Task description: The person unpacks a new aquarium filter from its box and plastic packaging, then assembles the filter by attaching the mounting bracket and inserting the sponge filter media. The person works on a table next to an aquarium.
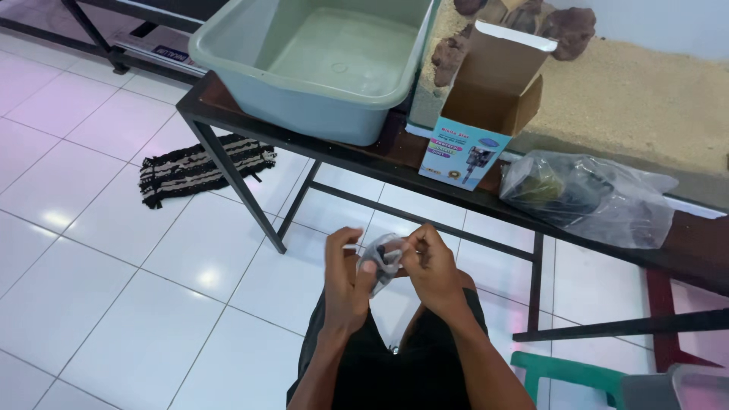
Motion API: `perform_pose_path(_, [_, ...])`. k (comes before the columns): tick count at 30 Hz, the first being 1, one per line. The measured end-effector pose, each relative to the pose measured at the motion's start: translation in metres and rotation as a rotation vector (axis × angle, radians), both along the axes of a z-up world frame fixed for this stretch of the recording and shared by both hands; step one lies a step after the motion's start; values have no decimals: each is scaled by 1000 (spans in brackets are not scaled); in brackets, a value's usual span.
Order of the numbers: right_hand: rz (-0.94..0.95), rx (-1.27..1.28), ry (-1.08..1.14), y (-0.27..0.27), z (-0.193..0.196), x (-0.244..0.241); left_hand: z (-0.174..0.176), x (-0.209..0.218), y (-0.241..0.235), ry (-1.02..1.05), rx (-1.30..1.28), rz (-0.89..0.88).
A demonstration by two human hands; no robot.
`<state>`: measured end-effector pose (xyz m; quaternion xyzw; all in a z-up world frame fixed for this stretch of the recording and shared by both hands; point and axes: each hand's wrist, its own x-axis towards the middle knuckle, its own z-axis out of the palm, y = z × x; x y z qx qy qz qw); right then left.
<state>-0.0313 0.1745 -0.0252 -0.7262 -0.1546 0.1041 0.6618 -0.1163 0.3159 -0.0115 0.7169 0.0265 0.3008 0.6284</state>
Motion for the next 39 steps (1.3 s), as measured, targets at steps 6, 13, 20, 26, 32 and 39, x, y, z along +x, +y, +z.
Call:
perform_pose_path(6, [-39, -112, -2, -10, 25, -3, 7, 6, -10, 390, -90, -309])
perform_pose_path(13, [107, -311, -436, -42, 42, 3, -2, 23, -22, 506, -49, -359])
perform_pose_path(20, [79, -546, -495, -77, 61, 6, -26, 51, -46, 252, 120, -423])
perform_pose_path(26, [-49, -597, -609, -122, 73, 6, -42, 78, -82, 251, 83, -571])
perform_pose_path(32, [-312, -413, -574, -181, 82, 5, -46, 104, -138, 323, -27, -763])
perform_pose_path(39, [-671, -110, -529, -254, 64, 4, -27, 117, -213, 310, -102, -982])
